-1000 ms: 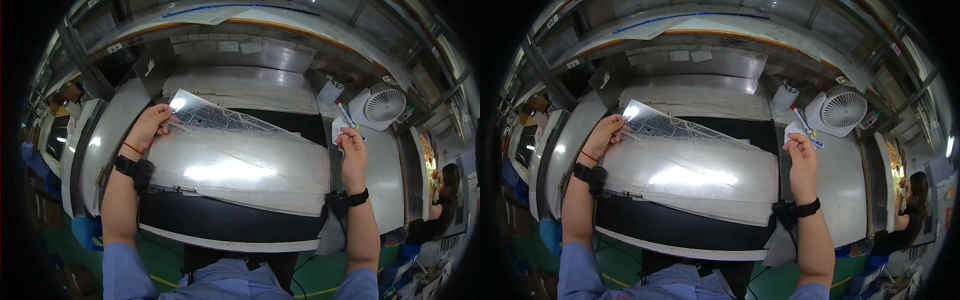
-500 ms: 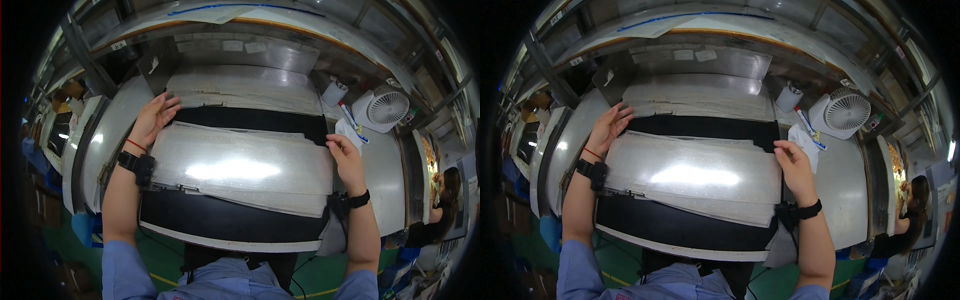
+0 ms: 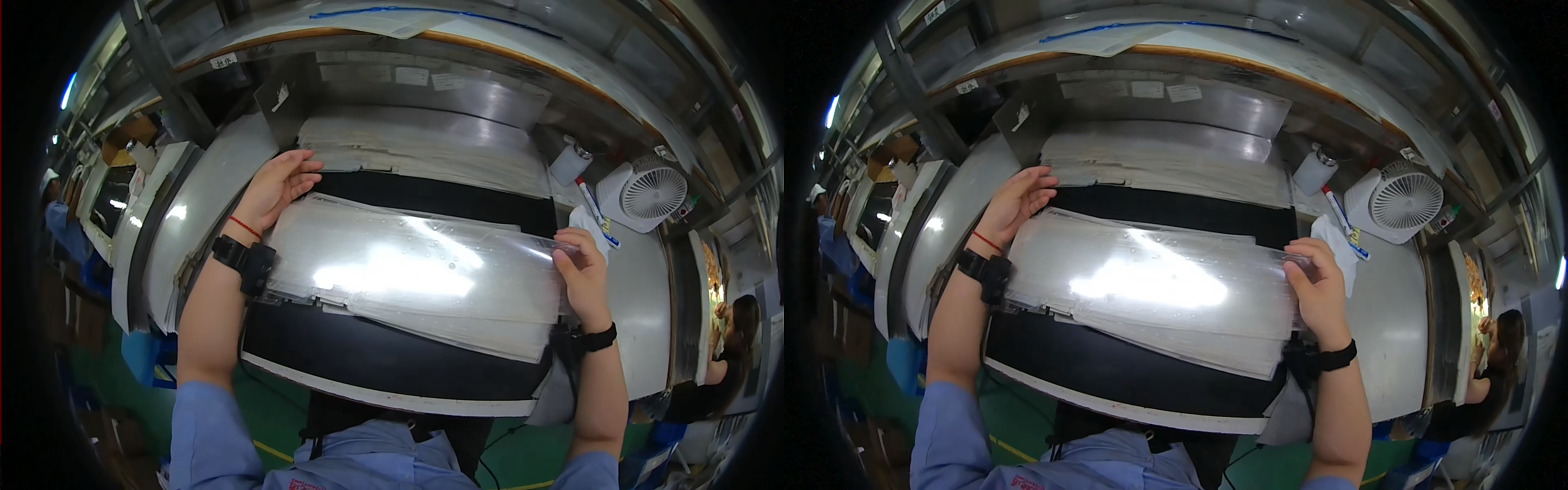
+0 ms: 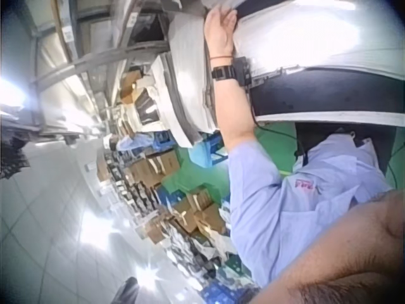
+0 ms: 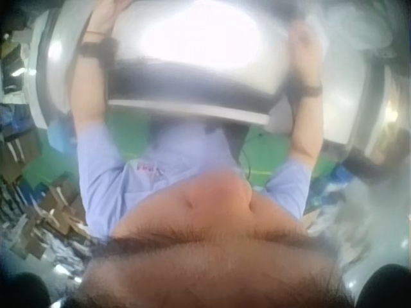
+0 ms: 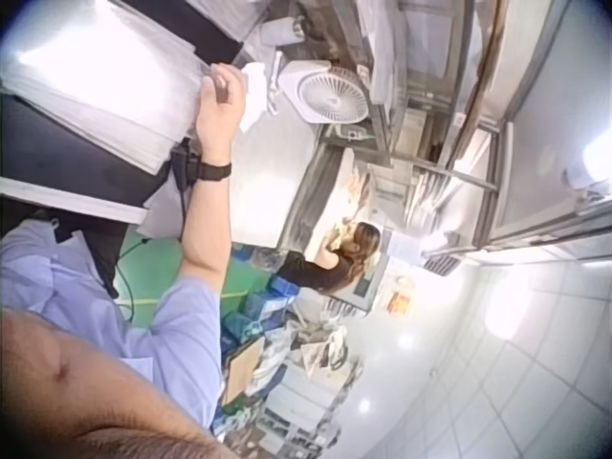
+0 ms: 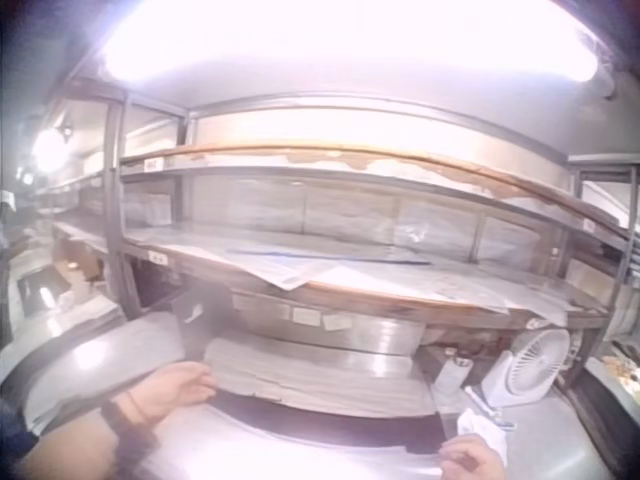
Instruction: Inspecting and sorting transparent keyboard membrane layers at an industrial workstation.
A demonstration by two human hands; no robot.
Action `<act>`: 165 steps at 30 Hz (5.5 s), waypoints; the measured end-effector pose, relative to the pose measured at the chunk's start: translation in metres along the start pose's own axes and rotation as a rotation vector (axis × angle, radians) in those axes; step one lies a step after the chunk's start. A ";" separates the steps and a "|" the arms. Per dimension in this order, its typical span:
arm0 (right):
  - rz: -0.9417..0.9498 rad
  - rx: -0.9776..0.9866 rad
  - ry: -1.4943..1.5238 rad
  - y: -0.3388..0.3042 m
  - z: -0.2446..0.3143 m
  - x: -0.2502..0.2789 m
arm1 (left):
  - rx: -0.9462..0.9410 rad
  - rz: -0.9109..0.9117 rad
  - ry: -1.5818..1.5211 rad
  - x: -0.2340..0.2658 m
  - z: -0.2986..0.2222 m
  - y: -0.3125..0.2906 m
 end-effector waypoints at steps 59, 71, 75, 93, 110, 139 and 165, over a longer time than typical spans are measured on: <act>0.492 0.229 -0.843 -0.008 0.093 -0.070 | -0.452 0.958 1.287 -0.183 0.008 -0.074; 0.491 0.227 -0.854 -0.009 0.092 -0.070 | -0.465 0.953 1.270 -0.182 0.008 -0.074; 0.493 0.227 -0.855 -0.010 0.093 -0.070 | -0.464 0.955 1.270 -0.181 0.009 -0.074; 0.477 0.231 -0.864 -0.010 0.091 -0.066 | -0.456 0.968 1.270 -0.183 0.006 -0.073; -0.090 0.135 -0.352 -0.006 0.052 -0.010 | -0.505 0.963 1.197 -0.176 0.003 -0.070; -0.112 -0.206 0.197 0.000 -0.017 0.024 | -0.012 0.170 0.091 0.009 -0.007 -0.003; 0.044 -0.073 -0.210 -0.001 0.008 0.008 | -0.043 -0.042 0.040 0.000 -0.014 -0.007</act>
Point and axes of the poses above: each hand's wrist, its own y-axis towards the middle knuckle, its own x-axis out of the back of the hand, z = x × y, the point moved 2 cm from there along y, towards the middle knuckle, and after that the axes turned 15 degrees about z, right-handed, at the moved point
